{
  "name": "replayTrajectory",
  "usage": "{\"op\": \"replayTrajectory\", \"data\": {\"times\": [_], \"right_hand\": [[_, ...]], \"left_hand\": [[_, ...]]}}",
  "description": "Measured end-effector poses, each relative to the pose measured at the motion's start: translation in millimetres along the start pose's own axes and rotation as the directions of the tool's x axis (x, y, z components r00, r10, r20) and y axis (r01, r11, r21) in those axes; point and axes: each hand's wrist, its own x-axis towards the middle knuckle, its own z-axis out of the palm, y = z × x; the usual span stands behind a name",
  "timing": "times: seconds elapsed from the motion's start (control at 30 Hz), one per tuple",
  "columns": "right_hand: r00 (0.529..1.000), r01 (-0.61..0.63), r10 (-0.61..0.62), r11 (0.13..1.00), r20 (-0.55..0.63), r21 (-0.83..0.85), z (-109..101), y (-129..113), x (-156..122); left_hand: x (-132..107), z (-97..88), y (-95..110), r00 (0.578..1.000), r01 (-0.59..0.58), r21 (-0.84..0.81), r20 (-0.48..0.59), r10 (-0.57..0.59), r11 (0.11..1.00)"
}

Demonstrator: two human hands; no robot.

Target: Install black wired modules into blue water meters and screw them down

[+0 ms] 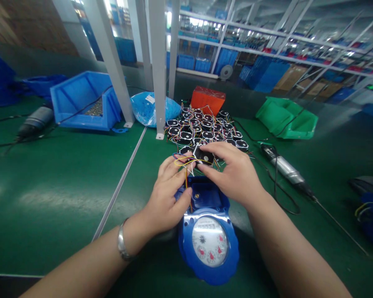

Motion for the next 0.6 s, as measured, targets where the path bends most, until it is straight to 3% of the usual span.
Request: {"op": "replayTrajectory", "data": {"times": [0.27, 0.43, 0.6], "right_hand": [[0.999, -0.031, 0.032, 0.999, 0.012, -0.028, -22, -10, -1], [0.977, -0.044, 0.041, 0.999, 0.208, 0.006, -40, -17, -4], [0.907, -0.059, 0.036, 0.997, 0.420, 0.042, -49, -15, -5]], "left_hand": [[-3, -1.1, 5, 0.993, 0.056, 0.175, -0.116, -0.036, 0.983], [-4, 0.2, 10, 0.984, 0.048, 0.210, -0.180, -0.010, 0.977], [-8, 1.4, 13, 0.972, 0.037, 0.148, -0.235, -0.001, 0.988]]}}
